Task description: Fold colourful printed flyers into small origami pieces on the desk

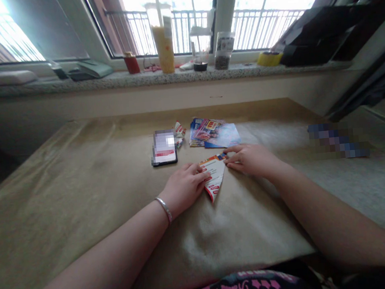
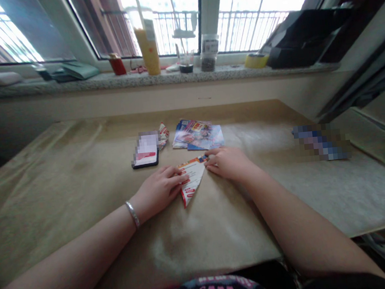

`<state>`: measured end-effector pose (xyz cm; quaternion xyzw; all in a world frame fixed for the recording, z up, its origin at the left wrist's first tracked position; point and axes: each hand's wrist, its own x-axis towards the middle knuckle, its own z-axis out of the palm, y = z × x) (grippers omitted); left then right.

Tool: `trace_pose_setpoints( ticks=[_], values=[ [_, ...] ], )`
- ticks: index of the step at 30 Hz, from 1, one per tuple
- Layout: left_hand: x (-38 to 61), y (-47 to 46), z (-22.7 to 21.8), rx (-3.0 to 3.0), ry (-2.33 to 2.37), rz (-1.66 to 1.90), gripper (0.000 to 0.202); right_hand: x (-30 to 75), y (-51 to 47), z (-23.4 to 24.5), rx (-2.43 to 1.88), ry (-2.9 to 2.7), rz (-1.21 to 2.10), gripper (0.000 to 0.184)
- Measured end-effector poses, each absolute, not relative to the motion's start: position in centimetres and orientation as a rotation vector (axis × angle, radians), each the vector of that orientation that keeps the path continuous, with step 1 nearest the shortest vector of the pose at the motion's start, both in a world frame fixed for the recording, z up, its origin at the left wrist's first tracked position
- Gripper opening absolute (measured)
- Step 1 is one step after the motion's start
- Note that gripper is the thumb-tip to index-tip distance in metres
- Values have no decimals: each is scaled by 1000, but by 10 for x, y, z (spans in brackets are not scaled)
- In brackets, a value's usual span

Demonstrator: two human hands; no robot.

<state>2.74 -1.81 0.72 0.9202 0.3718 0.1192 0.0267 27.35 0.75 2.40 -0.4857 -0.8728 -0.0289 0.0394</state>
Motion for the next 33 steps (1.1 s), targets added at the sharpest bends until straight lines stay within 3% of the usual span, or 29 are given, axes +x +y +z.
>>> trace_pose_setpoints(
  ticks=[33],
  values=[
    [27,-19,7,2824,1181,320,29,266,15,20,-1906,-2488,-213,38]
  ],
)
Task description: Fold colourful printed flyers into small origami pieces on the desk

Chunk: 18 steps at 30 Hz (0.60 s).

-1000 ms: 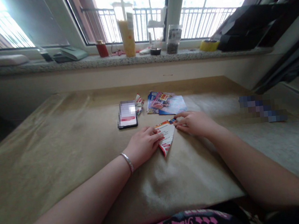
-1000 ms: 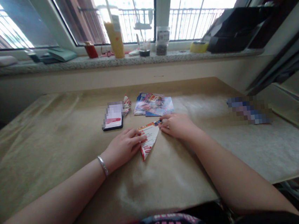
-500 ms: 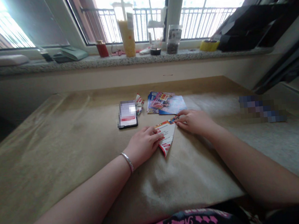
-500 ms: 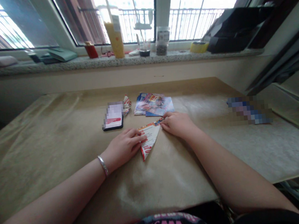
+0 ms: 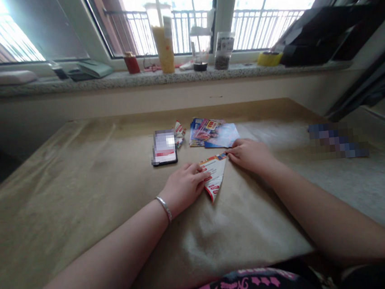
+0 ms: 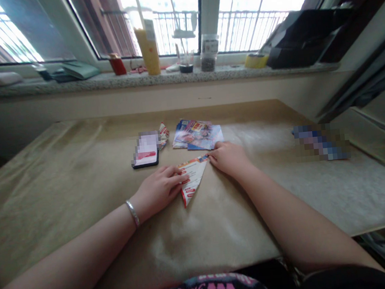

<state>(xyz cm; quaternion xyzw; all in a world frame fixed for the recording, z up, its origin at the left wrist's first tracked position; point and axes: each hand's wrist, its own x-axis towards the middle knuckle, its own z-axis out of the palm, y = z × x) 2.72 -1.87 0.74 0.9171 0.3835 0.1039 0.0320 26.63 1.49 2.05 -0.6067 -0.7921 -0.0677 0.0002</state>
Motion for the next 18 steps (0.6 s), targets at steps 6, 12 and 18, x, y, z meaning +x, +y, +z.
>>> trace_pose_setpoints(
  ticks=[6,12,18],
  values=[
    [27,-19,8,2836,1177,318,29,267,18,19,-1955,-2468,-221,40],
    [26,-18,7,2840,1173,329,28,265,13,19,-1835,-2570,-243,36],
    [27,-17,6,2836,1163,328,28,265,5,22,-1649,-2668,-107,31]
  ],
)
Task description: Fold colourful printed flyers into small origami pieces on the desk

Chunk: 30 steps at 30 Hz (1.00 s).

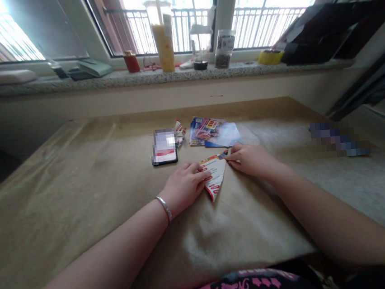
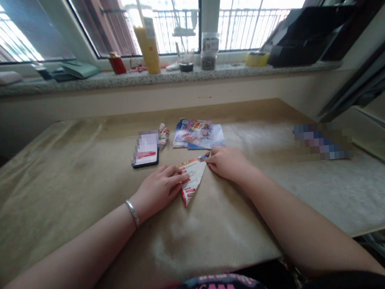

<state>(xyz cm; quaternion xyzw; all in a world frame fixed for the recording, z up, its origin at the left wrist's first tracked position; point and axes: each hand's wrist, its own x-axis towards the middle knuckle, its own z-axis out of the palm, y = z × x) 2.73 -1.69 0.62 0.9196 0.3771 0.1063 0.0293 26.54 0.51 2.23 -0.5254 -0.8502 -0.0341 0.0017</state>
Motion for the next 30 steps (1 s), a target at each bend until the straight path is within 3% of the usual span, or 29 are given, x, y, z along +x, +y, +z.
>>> trace_pose_setpoints(
  ticks=[8,16,30],
  values=[
    [28,-18,7,2831,1167,328,28,275,4,20,-1291,-2748,76,25],
    [28,-18,7,2852,1171,314,28,269,0,17,-938,-2737,545,20],
    [28,-18,8,2871,1183,310,25,257,-7,16,-734,-2755,733,20]
  ],
)
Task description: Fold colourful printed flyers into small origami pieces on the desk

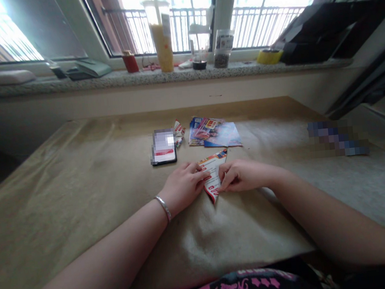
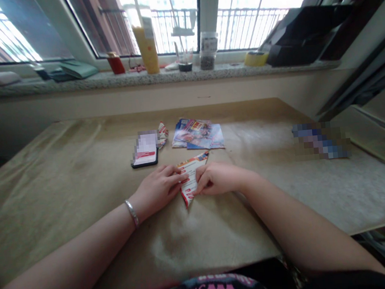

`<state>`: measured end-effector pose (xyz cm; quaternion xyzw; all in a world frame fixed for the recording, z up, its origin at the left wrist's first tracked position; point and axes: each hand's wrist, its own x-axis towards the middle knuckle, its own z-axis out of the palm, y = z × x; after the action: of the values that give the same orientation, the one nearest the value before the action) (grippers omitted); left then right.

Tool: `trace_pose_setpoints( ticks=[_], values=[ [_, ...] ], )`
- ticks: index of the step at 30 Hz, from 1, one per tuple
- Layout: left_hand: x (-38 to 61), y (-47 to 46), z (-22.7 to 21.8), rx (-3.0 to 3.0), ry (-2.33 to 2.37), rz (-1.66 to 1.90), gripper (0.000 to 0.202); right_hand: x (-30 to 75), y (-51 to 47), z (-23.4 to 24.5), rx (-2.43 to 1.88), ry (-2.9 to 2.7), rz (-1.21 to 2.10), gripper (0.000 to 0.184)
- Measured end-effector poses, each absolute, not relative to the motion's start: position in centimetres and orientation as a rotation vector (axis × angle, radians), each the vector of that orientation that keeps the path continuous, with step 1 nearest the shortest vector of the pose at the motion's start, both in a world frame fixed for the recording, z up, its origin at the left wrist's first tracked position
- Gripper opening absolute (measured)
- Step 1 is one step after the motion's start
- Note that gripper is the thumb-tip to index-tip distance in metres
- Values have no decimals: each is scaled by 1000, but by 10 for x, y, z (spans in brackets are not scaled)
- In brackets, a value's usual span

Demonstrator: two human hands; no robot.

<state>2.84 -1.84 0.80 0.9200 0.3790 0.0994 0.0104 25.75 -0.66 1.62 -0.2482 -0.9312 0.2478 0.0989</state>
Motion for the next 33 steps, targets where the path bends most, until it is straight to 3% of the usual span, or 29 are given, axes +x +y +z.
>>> trace_pose_setpoints(
  ticks=[11,22,29,33],
  values=[
    [26,-16,3,2845,1123,403,27,257,-4,8,-719,-2690,752,17],
    [19,-10,0,2651,1048,595,26,256,3,3,-732,-2626,352,15],
    [18,-17,11,2738,924,599,25,234,-8,-1,-1157,-2494,190,25],
    [18,-17,8,2912,929,522,20,226,-11,-1,-1194,-2482,105,26]
  ],
)
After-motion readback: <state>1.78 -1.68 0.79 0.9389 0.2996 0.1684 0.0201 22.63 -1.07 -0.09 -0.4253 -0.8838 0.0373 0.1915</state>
